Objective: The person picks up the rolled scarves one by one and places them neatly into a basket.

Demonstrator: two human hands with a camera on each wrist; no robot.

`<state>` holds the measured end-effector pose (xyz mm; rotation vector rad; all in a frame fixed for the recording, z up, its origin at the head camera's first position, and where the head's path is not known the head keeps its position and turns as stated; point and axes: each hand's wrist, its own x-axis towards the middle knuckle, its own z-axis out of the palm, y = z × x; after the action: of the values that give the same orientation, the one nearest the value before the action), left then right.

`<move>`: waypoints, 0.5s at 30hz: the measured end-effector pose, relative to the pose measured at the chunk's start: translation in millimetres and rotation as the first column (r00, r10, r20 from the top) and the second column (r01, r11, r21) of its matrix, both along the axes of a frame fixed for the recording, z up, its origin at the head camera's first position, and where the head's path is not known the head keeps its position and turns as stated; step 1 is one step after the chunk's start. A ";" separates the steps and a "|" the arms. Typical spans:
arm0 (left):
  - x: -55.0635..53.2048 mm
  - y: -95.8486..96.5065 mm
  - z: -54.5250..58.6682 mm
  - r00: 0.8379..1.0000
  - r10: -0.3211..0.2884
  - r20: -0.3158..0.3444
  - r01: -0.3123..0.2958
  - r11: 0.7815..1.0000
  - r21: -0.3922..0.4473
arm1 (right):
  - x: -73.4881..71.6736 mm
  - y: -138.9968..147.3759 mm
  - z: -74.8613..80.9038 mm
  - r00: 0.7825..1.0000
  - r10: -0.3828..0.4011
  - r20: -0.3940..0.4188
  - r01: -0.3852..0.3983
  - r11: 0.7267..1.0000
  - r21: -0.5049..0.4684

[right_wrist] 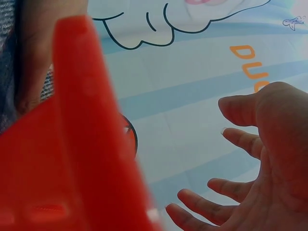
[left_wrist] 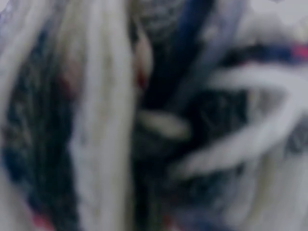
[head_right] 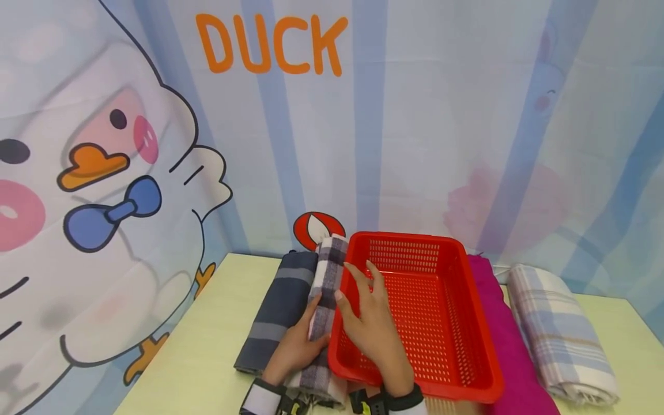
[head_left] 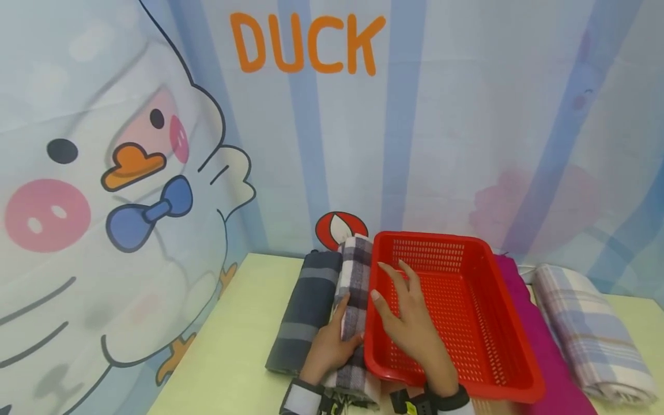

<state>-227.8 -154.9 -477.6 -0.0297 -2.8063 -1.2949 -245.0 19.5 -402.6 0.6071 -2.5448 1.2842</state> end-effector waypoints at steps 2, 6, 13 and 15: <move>0.3 0.3 -0.8 1.000 0.005 -0.007 -0.005 1.000 0.005 | 0.0 0.3 -1.5 1.000 0.001 0.003 -0.001 1.000 0.001; 0.0 0.8 -1.7 1.000 0.007 -0.026 -0.007 1.000 0.004 | -0.6 0.7 -3.5 1.000 0.001 0.008 -0.001 1.000 0.001; -0.2 -1.1 3.3 0.999 0.006 -0.042 -0.006 1.000 -0.004 | -1.4 -1.1 -3.0 1.000 0.000 0.002 0.000 1.000 0.009; 0.0 -2.6 5.7 0.999 0.009 -0.032 -0.009 1.000 0.000 | -1.7 -1.5 -3.1 1.000 0.003 -0.001 -0.003 1.000 0.011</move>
<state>-227.8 -157.4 -471.9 -0.0373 -2.7768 -1.2799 -246.7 18.0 -405.7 0.6142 -2.5525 1.2708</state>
